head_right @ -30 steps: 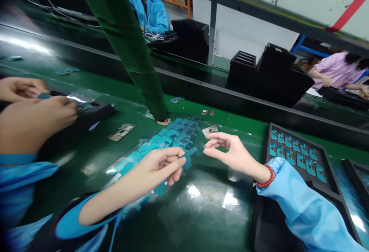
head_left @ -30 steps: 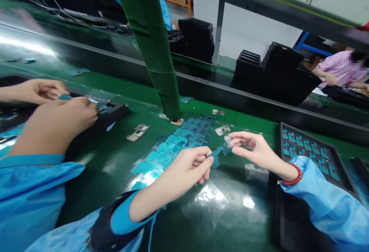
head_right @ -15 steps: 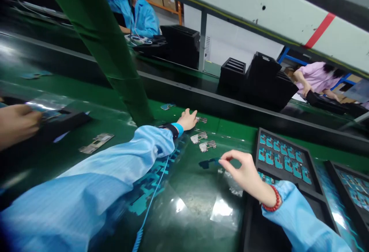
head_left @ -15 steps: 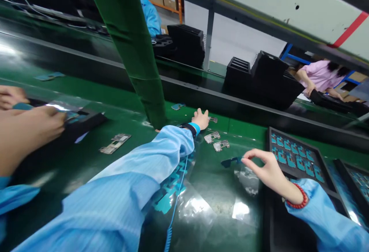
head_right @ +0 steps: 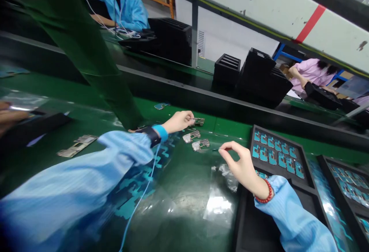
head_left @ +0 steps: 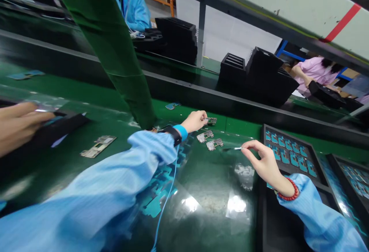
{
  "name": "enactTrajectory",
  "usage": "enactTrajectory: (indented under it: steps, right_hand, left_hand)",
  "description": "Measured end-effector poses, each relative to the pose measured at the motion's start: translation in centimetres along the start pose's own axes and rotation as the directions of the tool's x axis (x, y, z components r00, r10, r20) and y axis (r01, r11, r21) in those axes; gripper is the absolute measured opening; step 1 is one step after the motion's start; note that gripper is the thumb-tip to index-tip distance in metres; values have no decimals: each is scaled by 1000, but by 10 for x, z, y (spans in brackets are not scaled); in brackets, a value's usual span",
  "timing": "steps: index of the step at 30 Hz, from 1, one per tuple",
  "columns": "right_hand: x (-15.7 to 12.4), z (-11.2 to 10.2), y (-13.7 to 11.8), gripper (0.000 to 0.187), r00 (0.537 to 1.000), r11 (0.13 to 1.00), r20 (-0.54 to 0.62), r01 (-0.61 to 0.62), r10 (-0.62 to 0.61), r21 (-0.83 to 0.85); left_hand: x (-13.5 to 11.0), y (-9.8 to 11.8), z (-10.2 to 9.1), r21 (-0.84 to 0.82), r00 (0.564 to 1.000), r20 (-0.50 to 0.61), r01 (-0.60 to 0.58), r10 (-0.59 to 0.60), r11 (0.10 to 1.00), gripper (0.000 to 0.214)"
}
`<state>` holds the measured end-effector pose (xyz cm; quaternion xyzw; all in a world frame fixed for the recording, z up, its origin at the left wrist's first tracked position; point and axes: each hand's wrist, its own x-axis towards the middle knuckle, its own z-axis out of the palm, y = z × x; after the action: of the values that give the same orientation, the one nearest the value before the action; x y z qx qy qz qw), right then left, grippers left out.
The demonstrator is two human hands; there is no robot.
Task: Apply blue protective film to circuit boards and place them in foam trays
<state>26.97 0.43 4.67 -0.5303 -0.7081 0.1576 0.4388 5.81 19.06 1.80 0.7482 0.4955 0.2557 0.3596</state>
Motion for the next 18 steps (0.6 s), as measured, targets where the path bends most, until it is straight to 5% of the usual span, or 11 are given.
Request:
enactTrajectory:
  steps: [6, 9, 14, 18]
  right_hand:
    - [5, 3, -16, 5, 981, 986, -117, 161, -157, 30]
    - [3, 11, -24, 4, 984, 987, -161, 101, -80, 126]
    - [-1, 32, -28, 6, 980, 907, 36, -194, 195, 373]
    - [-4, 48, -27, 10, 960, 846, 117, -280, 254, 455]
  left_hand:
    - [-108, 29, -28, -194, 998, -67, -21, 8, 981, 24]
    - [-148, 35, -29, -486, 986, -98, 70, -134, 871, 33]
    - [-171, 15, -1, -773, 954, 62, 233, -294, 591, 42]
    - [-182, 3, 10, -805, 949, 136, 274, -286, 526, 35]
